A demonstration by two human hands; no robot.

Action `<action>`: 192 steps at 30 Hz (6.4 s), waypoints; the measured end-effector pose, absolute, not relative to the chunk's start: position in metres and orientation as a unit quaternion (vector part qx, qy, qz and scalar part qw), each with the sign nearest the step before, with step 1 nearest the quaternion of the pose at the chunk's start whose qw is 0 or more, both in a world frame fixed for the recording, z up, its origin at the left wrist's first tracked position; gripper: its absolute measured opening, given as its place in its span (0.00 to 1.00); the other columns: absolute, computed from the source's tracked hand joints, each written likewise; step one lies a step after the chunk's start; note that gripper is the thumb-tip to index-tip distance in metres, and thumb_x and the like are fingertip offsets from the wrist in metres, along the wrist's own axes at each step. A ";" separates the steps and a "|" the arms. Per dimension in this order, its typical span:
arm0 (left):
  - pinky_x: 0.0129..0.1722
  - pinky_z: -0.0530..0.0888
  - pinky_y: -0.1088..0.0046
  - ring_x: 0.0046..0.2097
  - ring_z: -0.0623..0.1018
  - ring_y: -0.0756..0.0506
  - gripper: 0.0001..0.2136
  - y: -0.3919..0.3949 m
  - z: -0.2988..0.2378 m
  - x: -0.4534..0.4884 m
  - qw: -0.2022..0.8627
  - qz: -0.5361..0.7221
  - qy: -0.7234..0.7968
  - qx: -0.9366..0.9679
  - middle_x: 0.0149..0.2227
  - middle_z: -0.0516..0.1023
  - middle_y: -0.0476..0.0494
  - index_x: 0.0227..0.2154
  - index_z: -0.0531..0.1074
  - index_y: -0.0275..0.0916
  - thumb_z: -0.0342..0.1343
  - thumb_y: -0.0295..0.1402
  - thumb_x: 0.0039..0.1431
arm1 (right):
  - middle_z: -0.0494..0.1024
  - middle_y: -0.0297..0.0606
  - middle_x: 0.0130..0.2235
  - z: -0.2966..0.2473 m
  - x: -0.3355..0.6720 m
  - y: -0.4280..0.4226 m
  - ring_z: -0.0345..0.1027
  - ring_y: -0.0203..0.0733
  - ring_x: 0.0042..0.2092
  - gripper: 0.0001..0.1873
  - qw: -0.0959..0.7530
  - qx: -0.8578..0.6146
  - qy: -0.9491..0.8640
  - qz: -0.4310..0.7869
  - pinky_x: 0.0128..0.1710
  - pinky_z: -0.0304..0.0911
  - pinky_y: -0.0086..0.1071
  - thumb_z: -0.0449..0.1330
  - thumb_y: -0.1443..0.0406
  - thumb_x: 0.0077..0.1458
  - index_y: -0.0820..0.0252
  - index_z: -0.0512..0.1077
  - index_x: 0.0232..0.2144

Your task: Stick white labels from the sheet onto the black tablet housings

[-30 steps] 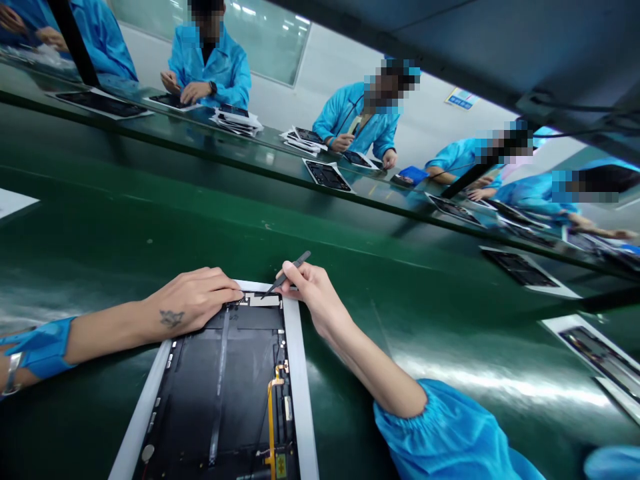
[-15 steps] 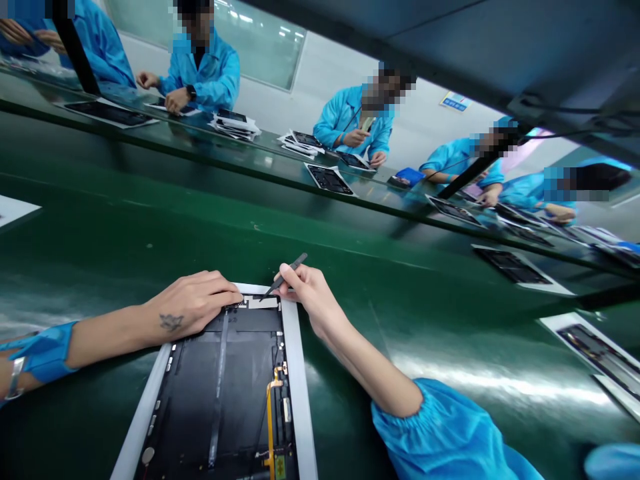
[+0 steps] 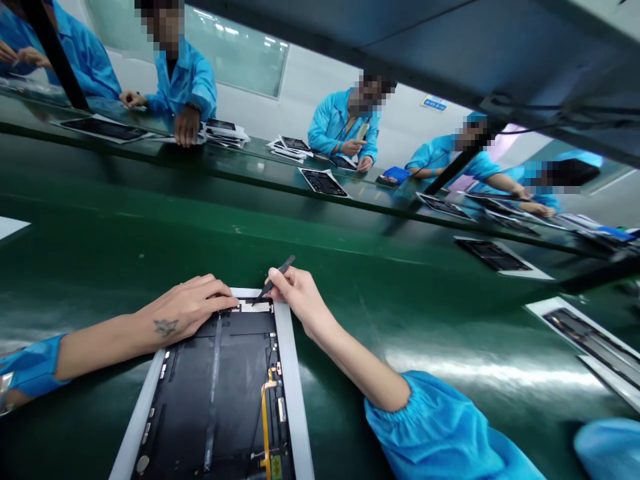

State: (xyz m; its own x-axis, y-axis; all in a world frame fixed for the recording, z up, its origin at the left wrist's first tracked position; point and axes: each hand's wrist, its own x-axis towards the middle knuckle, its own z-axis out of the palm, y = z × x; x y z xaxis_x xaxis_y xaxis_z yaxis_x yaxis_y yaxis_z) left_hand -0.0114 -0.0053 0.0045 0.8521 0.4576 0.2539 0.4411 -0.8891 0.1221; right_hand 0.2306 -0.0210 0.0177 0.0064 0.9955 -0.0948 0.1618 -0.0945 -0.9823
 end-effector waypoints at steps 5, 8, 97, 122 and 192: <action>0.38 0.70 0.69 0.42 0.71 0.44 0.18 -0.004 -0.001 -0.012 0.013 0.155 0.228 0.961 0.45 0.75 0.42 0.49 0.72 0.39 0.45 0.18 0.62 | 0.71 0.34 0.23 0.012 0.231 -0.026 0.70 0.39 0.29 0.26 0.494 -0.553 -0.533 0.409 0.34 0.69 0.34 0.64 0.43 0.50 0.60 0.73 0.24; 0.39 0.72 0.68 0.43 0.72 0.44 0.17 -0.005 0.000 -0.013 0.008 0.162 0.215 0.963 0.45 0.76 0.41 0.49 0.72 0.37 0.45 0.19 0.63 | 0.77 0.37 0.29 0.010 0.226 -0.034 0.72 0.40 0.32 0.21 0.506 -0.518 -0.597 0.344 0.35 0.68 0.32 0.60 0.48 0.58 0.60 0.76 0.30; 0.36 0.70 0.68 0.42 0.72 0.41 0.22 -0.010 0.014 -0.002 -0.071 0.058 0.209 0.974 0.45 0.72 0.38 0.56 0.68 0.40 0.48 0.20 0.61 | 0.77 0.37 0.30 0.005 0.250 -0.046 0.73 0.39 0.33 0.23 0.577 -0.524 -0.470 0.415 0.37 0.74 0.36 0.64 0.47 0.54 0.61 0.78 0.37; 0.49 0.76 0.68 0.51 0.78 0.42 0.15 0.003 -0.010 -0.013 0.004 0.208 0.172 0.963 0.49 0.80 0.41 0.44 0.75 0.36 0.48 0.22 0.59 | 0.71 0.38 0.36 0.052 0.204 -0.017 0.62 0.40 0.38 0.06 -0.030 -0.356 -0.933 0.033 0.35 0.47 0.34 0.56 0.73 0.61 0.62 0.72 0.34; 0.41 0.77 0.65 0.41 0.78 0.44 0.12 0.159 0.069 -0.017 0.013 0.225 0.576 0.786 0.42 0.76 0.44 0.47 0.71 0.34 0.54 0.38 0.69 | 0.70 0.36 0.31 0.001 0.236 -0.049 0.63 0.40 0.35 0.11 0.502 -0.370 -0.781 -0.026 0.35 0.59 0.32 0.50 0.72 0.62 0.56 0.63 0.28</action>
State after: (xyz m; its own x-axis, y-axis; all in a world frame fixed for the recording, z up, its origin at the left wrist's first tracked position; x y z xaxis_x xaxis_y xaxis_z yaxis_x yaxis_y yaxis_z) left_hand -0.0175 0.1587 0.0689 0.2345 0.9112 0.3388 0.8994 -0.3356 0.2799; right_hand 0.2358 -0.0487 0.0008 -0.2221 0.5525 0.8034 0.6053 0.7241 -0.3306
